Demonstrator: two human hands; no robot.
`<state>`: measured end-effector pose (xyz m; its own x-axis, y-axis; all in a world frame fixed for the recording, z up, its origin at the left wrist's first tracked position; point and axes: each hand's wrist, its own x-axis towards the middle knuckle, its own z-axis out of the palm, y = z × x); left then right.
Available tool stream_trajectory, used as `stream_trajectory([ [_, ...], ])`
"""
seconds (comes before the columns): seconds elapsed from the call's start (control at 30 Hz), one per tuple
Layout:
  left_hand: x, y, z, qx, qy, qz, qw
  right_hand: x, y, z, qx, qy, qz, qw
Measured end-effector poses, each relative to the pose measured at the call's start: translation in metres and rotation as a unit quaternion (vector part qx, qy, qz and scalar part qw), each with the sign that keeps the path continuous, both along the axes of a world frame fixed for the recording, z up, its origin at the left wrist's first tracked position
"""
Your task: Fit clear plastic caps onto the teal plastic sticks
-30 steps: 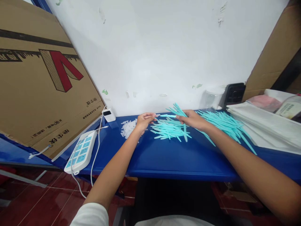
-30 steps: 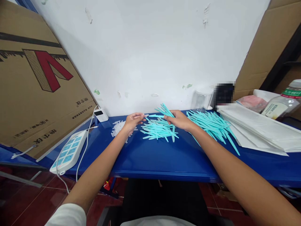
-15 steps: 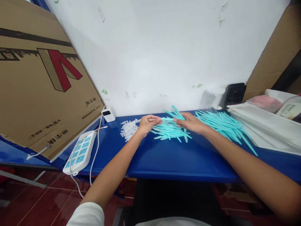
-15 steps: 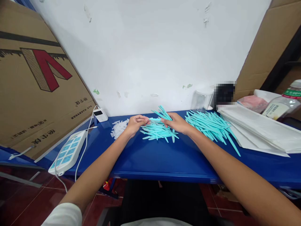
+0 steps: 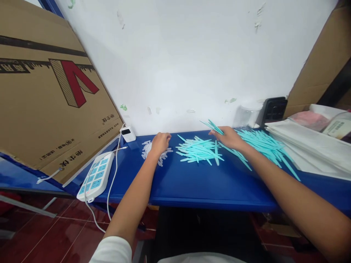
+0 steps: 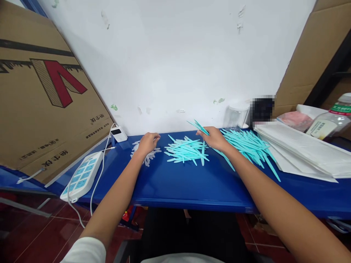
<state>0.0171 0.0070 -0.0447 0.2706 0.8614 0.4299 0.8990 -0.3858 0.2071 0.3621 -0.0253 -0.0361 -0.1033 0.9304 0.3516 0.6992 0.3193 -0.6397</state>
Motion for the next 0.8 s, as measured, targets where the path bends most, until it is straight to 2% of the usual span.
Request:
stream_trajectory([
  [0.13,-0.015,0.010,-0.009,-0.005,0.060,0.033,0.998,-0.002,-0.001,-0.002,-0.008,0.005,0.019,1.000],
  [0.37,-0.018,0.024,-0.022,-0.031,0.074,0.042,0.996,-0.004,-0.002,-0.005,0.000,-0.012,-0.002,1.000],
  [0.8,-0.005,0.017,-0.018,-0.036,0.062,-0.017,0.997,-0.007,-0.002,-0.005,-0.004,-0.020,0.042,0.999],
])
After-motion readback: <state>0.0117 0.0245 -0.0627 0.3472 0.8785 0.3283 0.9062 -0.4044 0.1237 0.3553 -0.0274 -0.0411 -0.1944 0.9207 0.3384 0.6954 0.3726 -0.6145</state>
